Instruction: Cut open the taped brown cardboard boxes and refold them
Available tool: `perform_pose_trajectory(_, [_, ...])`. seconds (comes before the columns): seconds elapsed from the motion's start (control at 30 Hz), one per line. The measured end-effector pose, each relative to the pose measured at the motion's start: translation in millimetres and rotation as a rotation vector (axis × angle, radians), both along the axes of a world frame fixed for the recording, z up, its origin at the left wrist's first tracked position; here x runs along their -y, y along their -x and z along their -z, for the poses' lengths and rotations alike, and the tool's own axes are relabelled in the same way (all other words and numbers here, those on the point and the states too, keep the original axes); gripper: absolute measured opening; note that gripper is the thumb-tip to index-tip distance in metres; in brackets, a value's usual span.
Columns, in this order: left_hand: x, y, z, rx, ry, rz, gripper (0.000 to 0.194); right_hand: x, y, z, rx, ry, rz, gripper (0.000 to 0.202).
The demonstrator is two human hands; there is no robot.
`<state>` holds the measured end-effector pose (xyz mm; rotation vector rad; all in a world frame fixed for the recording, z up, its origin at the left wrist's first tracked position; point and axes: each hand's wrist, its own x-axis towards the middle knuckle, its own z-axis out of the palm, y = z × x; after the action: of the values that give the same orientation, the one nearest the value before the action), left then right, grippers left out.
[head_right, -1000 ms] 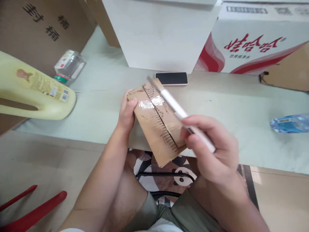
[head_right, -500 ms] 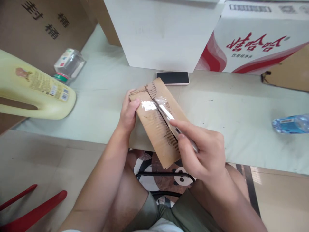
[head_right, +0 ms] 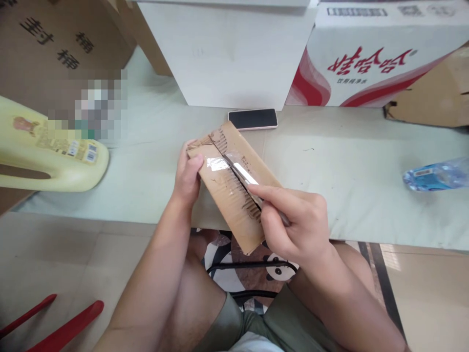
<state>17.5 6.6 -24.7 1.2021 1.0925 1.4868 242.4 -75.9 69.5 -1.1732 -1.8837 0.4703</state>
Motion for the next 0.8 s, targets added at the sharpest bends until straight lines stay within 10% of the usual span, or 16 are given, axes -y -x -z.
perform_pose_trajectory(0.8, [-1, 6, 6.5, -0.014, 0.000, -0.040, 0.060, -7, 1, -2.1, -0.015, 0.028, -0.035, 0.036])
